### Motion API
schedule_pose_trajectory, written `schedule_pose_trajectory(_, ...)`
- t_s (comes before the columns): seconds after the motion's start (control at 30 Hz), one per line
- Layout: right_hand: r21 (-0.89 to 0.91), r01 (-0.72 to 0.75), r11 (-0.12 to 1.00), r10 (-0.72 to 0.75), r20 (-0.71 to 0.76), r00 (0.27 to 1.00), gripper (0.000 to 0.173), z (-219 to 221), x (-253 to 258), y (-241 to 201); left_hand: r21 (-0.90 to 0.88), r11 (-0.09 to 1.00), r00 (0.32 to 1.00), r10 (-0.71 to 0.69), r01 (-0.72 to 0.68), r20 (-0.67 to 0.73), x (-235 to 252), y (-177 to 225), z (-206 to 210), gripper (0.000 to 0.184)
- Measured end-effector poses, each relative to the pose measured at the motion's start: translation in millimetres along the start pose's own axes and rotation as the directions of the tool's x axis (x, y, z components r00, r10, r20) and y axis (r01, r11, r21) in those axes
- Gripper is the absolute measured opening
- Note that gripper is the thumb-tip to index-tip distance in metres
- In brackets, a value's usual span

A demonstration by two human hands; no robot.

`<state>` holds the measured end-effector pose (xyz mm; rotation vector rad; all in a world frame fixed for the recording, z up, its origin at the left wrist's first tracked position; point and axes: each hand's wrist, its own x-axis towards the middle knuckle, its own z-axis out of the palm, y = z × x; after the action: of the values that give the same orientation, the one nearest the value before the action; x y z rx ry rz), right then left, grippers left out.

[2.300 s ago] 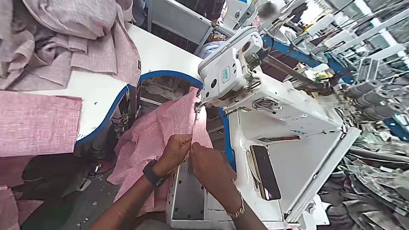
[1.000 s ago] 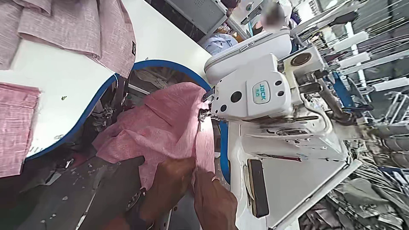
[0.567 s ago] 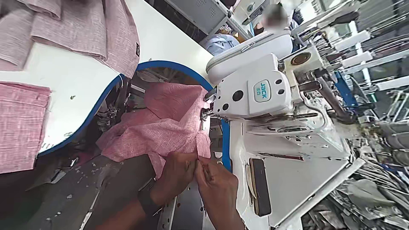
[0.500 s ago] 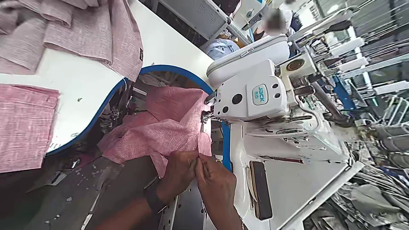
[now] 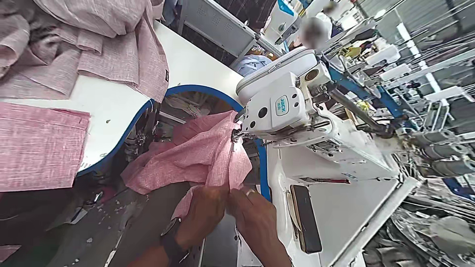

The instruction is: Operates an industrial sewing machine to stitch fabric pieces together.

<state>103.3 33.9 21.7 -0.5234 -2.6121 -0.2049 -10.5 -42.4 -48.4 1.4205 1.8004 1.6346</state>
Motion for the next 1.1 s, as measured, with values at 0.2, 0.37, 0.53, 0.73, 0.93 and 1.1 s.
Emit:
schedule_pose_trajectory(0.2, -0.073, -0.154, 0.985, 0.156, 0.031, 0.987, 0.020, 22.2, 11.4, 0.2, -0.160, 0.980, 0.993, -0.120, 0.119, 0.004, 31.2, -15.1, 5.8, 0.032)
schedule_pose_trajectory(0.37, -0.160, -0.488, 0.858, 0.421, 0.763, 0.490, 0.024, 2.2, -0.7, 22.3, -0.087, 0.990, 0.993, -0.102, 0.107, 0.063, 2.9, 3.8, -19.4, 0.031)
schedule_pose_trajectory(0.53, 0.341, -0.148, 0.928, -0.074, 0.560, 0.825, 0.020, -29.1, -21.1, 45.4, -0.008, 1.000, 1.000, -0.023, 0.023, -0.012, -10.3, 4.7, -8.9, 0.030)
schedule_pose_trajectory(0.73, 0.149, -0.103, 0.983, 0.013, 0.511, 0.860, 0.029, -39.7, -5.1, -9.1, -0.033, 0.999, 0.995, 0.006, -0.009, -0.099, 20.8, -8.9, 5.4, 0.029)
schedule_pose_trajectory(0.93, 0.065, -0.180, 0.981, 0.107, 0.594, 0.798, 0.022, -44.3, 13.6, -6.0, -0.005, 0.999, 0.994, 0.050, -0.051, -0.092, 10.3, -6.3, -0.7, 0.031)
schedule_pose_trajectory(1.1, -0.015, -0.144, 0.989, 0.120, 0.648, 0.753, 0.009, -36.2, 8.6, -9.7, 0.004, 0.999, 0.998, 0.041, -0.041, -0.054, 17.0, -7.9, -2.4, 0.031)
